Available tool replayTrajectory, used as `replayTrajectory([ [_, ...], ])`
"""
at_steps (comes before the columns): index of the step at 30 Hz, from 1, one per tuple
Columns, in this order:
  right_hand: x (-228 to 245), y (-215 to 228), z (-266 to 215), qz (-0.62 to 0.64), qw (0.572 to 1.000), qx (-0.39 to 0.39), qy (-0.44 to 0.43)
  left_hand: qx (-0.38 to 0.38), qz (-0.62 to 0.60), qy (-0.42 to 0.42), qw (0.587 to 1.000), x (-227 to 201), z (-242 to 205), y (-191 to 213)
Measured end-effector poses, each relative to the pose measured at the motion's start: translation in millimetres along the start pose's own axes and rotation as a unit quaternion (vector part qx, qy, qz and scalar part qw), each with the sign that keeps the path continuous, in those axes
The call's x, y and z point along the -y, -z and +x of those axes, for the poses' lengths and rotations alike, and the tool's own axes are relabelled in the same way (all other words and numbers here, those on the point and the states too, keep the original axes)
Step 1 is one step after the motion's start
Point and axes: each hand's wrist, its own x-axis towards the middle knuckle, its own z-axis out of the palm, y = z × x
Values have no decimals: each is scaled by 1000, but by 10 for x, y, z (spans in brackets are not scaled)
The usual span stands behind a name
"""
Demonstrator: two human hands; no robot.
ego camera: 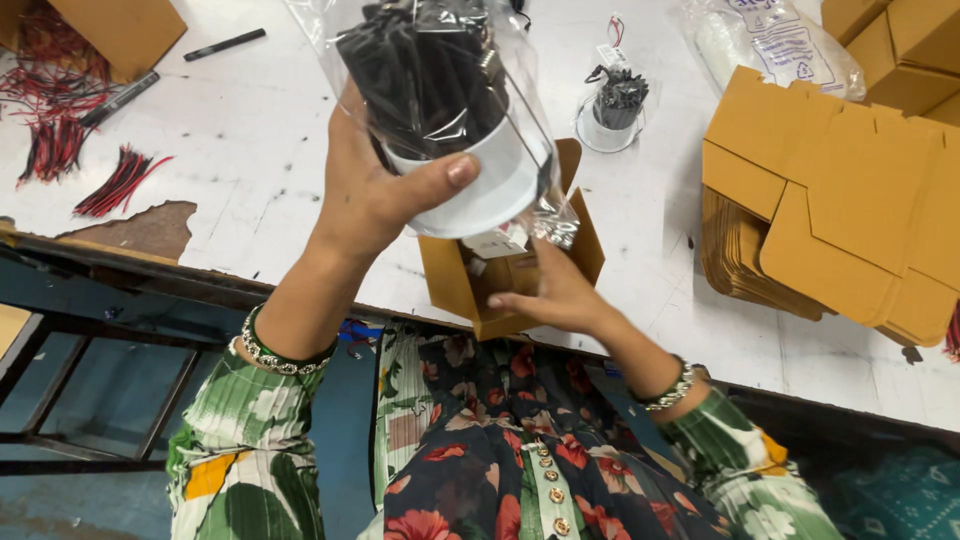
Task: The person assembles flat cardboard boxes, places a plastic-wrapped cylindrical object and a small white component inside each, then closes the flaps. The person repeats this sequence for multiple boxes on a white worktable.
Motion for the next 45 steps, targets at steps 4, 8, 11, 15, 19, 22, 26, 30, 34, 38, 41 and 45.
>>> replayTrajectory([
  [4,-124,-191,70,122,958,-9,-261,33,-39,1,999,-86,12,-88],
  [8,-162,-253,227,120,989,14,-87,52,-36,-30,998,-195,6,-141],
  [11,-123,-354,352,192,977,-42,-80,61,-62,-9,996,-244,-25,-175],
  [15,-18,-135,407,360,910,-207,-2,83,-110,-37,990,-339,4,-175],
  [19,39,762,223,437,803,-369,170,157,-48,-5,986,-356,45,-18],
  [22,74,1246,70,355,808,-415,221,207,260,35,942,-165,15,-62],
  [26,182,1400,-50,235,862,-405,192,289,452,6,844,274,-51,-339],
  [30,268,1305,-111,154,912,-344,162,414,580,63,699,686,-132,-592],
  [34,409,1241,-150,-132,965,-206,94,474,630,65,612,1089,-321,-714],
  [38,578,1127,-73,-321,932,-106,129,481,568,46,666,1506,-446,-663],
  [41,701,1066,64,-342,922,-58,173,485,538,18,689,1590,-429,-618],
  [45,772,936,299,-415,882,-28,220,437,492,53,751,1249,-344,-397],
])
